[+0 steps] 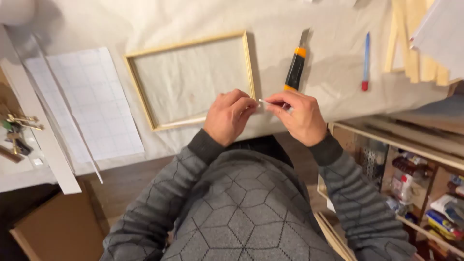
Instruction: Cutting a white plastic spacer strip and fitting it into a wooden picture frame.
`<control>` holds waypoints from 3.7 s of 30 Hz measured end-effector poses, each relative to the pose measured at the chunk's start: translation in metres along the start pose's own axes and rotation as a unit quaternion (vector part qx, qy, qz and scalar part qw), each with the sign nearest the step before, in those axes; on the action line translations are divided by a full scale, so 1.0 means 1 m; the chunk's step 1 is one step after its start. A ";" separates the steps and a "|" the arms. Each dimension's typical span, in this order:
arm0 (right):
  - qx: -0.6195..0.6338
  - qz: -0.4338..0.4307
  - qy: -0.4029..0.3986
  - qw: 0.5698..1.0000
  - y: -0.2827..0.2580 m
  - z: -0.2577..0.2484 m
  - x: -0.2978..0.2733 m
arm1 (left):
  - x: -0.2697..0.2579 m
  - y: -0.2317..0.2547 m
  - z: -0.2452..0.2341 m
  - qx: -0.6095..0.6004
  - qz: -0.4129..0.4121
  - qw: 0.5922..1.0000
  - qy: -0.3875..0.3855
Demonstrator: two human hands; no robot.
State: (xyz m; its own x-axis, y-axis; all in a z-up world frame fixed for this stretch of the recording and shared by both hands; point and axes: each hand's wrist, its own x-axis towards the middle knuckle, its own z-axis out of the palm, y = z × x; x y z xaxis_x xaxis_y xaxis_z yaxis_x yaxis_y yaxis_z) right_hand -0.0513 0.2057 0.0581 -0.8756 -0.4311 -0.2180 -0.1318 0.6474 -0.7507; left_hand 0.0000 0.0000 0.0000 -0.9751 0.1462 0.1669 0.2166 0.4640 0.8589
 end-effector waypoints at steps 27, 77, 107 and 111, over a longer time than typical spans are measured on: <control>0.243 0.075 0.068 0.965 -0.056 -0.056 0.010 | 0.058 0.029 -0.029 -0.019 0.088 0.993 0.071; -0.173 0.047 -0.188 0.966 0.060 0.015 0.039 | -0.168 -0.095 -0.120 0.167 -0.203 0.933 0.245; -0.153 0.043 -0.158 0.975 0.054 0.041 0.031 | -0.061 -0.060 0.044 0.106 0.034 0.994 -0.013; -0.182 0.106 -0.090 0.973 0.068 0.030 0.032 | -0.058 -0.058 0.043 0.116 0.018 0.993 -0.014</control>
State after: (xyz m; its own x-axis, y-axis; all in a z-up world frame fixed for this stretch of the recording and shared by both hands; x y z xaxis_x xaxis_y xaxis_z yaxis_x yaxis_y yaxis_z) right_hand -0.0746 0.2168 -0.0187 -0.8093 -0.3453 -0.4752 -0.1409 0.8995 -0.4136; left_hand 0.0458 0.0019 -0.0798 -0.9653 0.1892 0.1801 0.2605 0.6464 0.7171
